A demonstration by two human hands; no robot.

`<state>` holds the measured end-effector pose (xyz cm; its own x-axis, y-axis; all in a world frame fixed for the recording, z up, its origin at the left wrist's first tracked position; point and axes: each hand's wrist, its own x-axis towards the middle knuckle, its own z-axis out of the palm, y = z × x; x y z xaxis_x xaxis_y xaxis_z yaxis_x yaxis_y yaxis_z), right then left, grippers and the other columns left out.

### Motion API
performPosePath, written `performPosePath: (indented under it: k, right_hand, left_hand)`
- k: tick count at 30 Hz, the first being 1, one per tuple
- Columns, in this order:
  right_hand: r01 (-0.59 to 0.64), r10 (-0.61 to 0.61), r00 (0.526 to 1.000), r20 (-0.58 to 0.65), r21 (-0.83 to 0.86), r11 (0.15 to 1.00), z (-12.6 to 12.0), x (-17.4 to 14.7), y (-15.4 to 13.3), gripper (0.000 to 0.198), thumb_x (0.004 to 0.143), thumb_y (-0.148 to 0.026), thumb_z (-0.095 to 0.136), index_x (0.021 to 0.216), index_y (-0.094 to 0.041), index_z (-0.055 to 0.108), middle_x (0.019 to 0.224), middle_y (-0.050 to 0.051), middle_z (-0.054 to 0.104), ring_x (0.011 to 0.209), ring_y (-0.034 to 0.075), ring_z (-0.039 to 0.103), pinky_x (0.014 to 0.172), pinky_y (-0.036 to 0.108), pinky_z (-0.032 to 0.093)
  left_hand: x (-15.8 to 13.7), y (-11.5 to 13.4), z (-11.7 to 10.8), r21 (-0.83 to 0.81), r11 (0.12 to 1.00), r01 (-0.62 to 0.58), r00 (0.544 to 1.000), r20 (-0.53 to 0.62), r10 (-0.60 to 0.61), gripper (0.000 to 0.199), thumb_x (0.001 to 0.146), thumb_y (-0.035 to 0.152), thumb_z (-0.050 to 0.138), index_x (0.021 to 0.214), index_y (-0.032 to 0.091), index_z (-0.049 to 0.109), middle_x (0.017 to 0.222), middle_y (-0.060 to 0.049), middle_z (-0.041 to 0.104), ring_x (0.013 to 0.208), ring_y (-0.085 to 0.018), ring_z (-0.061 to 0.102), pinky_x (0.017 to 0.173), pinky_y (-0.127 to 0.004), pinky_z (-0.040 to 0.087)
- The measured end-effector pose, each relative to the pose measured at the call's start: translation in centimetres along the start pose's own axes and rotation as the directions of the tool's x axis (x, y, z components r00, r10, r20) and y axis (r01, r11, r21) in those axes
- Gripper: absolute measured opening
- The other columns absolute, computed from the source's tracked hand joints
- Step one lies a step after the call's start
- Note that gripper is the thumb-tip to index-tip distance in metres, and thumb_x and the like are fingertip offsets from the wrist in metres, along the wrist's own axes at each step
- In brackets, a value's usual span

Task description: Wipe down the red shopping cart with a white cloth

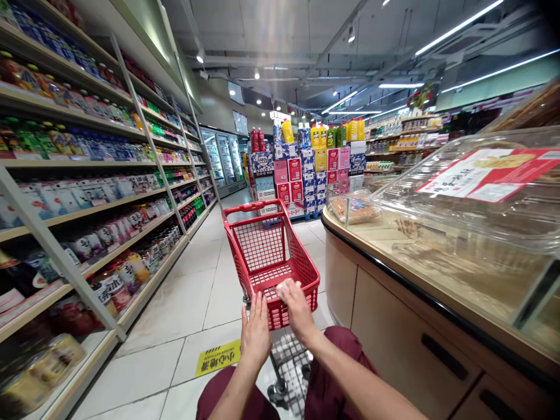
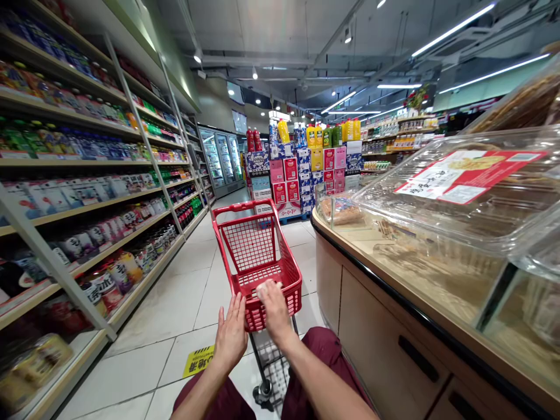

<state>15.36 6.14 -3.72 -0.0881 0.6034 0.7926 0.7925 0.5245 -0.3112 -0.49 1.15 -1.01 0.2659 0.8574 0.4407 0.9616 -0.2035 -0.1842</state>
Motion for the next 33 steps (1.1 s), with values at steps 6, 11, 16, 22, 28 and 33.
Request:
performPosePath:
  k: [6, 11, 16, 22, 28, 33]
  right_hand:
    - [-0.103, 0.101, 0.995, -0.025, -0.060, 0.993, -1.2, 0.6, 2.9, 0.047, 0.082, -0.003, 0.030, 0.123, -0.019, 0.049, 0.131, 0.010, 0.044, 0.127, 0.019, 0.030, 0.102, 0.045, 0.030]
    - [-0.092, 0.090, 0.994, -0.067, -0.034, 0.995, -0.4, -0.1, 2.0, 0.049, 0.082, -0.004, 0.032, 0.125, -0.021, 0.047, 0.134, 0.009, 0.041, 0.128, 0.019, 0.029, 0.103, 0.044, 0.030]
    - [0.078, -0.079, 0.997, 0.015, 0.038, 0.996, 0.5, 0.1, 0.3, 0.043, 0.084, -0.008, 0.035, 0.123, -0.021, 0.049, 0.130, 0.009, 0.045, 0.125, 0.017, 0.035, 0.101, 0.041, 0.034]
    - [-0.144, 0.140, 0.988, -0.057, -0.067, 0.987, -1.3, 0.5, 3.0, 0.047, 0.082, -0.004, 0.029, 0.123, -0.015, 0.048, 0.131, 0.011, 0.044, 0.126, 0.020, 0.033, 0.102, 0.046, 0.031]
    - [0.102, -0.103, 0.993, 0.049, 0.009, 0.995, -0.1, 0.2, -0.1, 0.043, 0.085, -0.009, 0.033, 0.123, -0.020, 0.049, 0.131, 0.008, 0.045, 0.126, 0.017, 0.034, 0.101, 0.041, 0.033]
    - [-0.173, 0.167, 0.984, -0.060, -0.100, 0.980, -1.7, 0.9, 3.6, 0.047, 0.081, -0.003, 0.029, 0.122, -0.014, 0.050, 0.130, 0.012, 0.045, 0.126, 0.021, 0.033, 0.101, 0.047, 0.030]
  left_hand:
    - [-0.2, -0.4, 0.1, 0.017, 1.000, -0.004, 1.000, 0.003, 0.004, 0.076, 0.063, 0.002, 0.035, 0.136, 0.014, 0.019, 0.144, -0.007, 0.023, 0.134, -0.018, 0.013, 0.107, -0.048, 0.020]
    - [-0.1, 0.0, 0.3, -0.003, 1.000, 0.002, 1.000, 0.008, -0.002, 0.072, 0.066, 0.007, 0.037, 0.136, 0.014, 0.020, 0.144, -0.007, 0.023, 0.134, -0.019, 0.014, 0.106, -0.047, 0.021]
    - [-0.3, -0.3, 0.4, 0.016, 1.000, -0.018, 0.999, -0.028, 0.018, 0.073, 0.065, 0.003, 0.034, 0.136, 0.014, 0.021, 0.143, -0.007, 0.025, 0.133, -0.018, 0.015, 0.107, -0.047, 0.020]
    - [-0.2, 0.1, 0.4, 0.003, 1.000, 0.011, 1.000, -0.008, -0.011, 0.071, 0.066, 0.008, 0.038, 0.136, 0.013, 0.021, 0.143, -0.008, 0.025, 0.134, -0.019, 0.014, 0.107, -0.045, 0.022]
    - [-0.3, -0.1, 0.3, 0.013, 1.000, 0.001, 1.000, -0.011, 0.000, 0.072, 0.065, 0.004, 0.034, 0.136, 0.013, 0.022, 0.143, -0.007, 0.026, 0.133, -0.018, 0.015, 0.107, -0.045, 0.020]
    - [-0.2, 0.0, -0.1, -0.012, 1.000, 0.010, 1.000, 0.002, -0.010, 0.070, 0.067, 0.007, 0.037, 0.135, 0.013, 0.023, 0.143, -0.008, 0.026, 0.133, -0.019, 0.016, 0.107, -0.045, 0.020]
